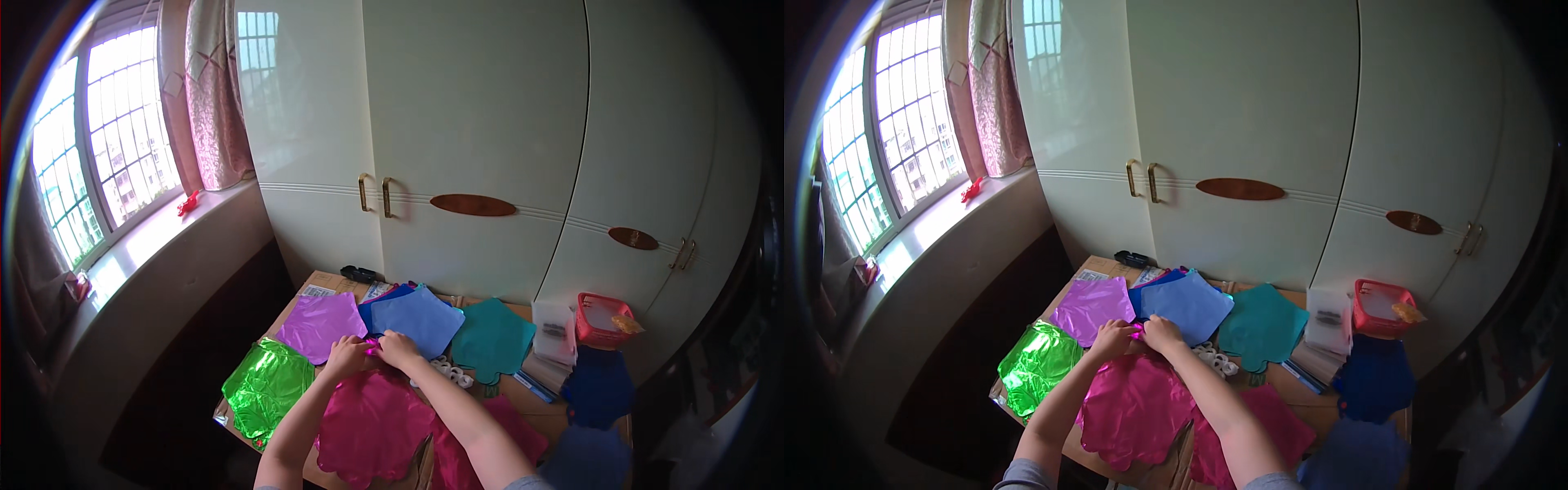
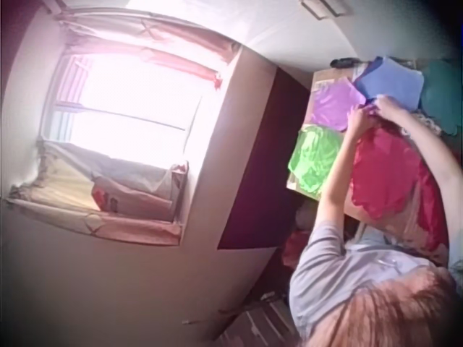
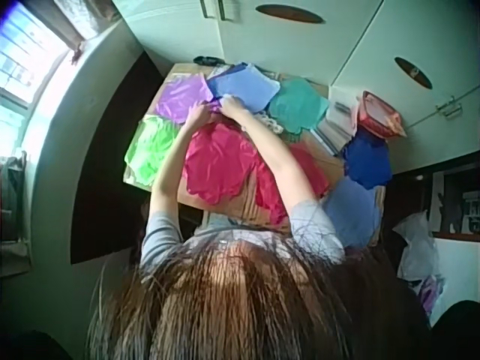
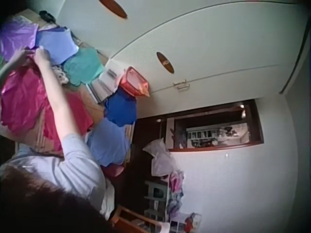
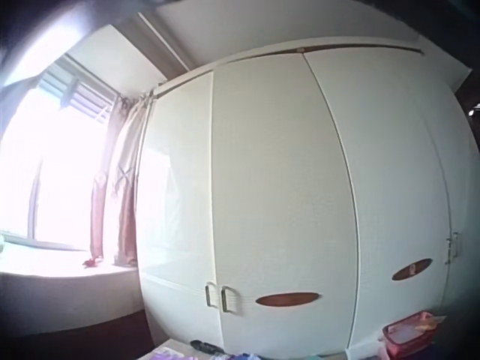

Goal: Manually packaging colorful plastic sheets into bags and attaching cardboard headers using a stapler.

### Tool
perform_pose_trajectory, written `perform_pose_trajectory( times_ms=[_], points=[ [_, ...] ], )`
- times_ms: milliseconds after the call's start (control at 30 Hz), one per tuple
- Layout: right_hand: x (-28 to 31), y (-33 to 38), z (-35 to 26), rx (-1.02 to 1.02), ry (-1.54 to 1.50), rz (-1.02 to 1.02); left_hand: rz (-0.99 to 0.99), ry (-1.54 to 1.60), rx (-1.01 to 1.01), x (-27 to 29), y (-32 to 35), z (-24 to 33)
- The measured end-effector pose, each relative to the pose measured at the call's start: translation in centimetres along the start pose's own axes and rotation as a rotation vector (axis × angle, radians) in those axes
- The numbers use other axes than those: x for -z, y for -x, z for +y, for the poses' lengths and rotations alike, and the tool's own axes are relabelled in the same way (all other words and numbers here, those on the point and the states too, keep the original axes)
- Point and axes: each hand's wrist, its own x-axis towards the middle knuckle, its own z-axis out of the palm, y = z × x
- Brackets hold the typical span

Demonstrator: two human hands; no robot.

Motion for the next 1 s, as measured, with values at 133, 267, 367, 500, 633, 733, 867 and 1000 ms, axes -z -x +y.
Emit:
perform_pose_trajectory(
  times_ms=[133, 267, 367, 500, 633, 733, 867, 1000],
  points=[
    [-1.2, -0.7, 1.2, -0.177, -0.165, 0.039, 0.032, -0.008, -0.008, 1.2, 0.1, 1.4],
    [-1.5, -1.1, 1.9, -0.25, -0.24, 0.098, 0.148, 0.048, 0.008, 0.1, -0.6, 0.8],
    [-1.6, -1.1, 2.5, -0.285, -0.265, 0.118, 0.155, 0.063, -0.031, 0.0, -1.2, 1.1],
    [-1.3, -1.5, 2.8, -0.313, -0.313, 0.082, 0.066, -0.009, -0.154, -0.4, -2.0, 0.5],
    [-2.0, -2.5, 5.4, -0.475, -0.662, 0.037, -0.092, -0.115, -0.19, -1.4, -3.7, 0.1],
    [-1.6, -3.4, 7.3, -0.493, -0.96, 0.104, -0.225, -0.139, -0.068, -1.3, -4.8, 0.6],
    [2.6, -4.8, 11.5, -0.436, -1.063, 0.298, -0.223, -0.155, -0.018, -2.2, -6.2, 0.4],
    [12.3, -4.0, 14.1, -0.518, -1.176, 0.457, -0.317, -0.198, 0.009, -0.9, -6.3, 0.7]
  ],
)
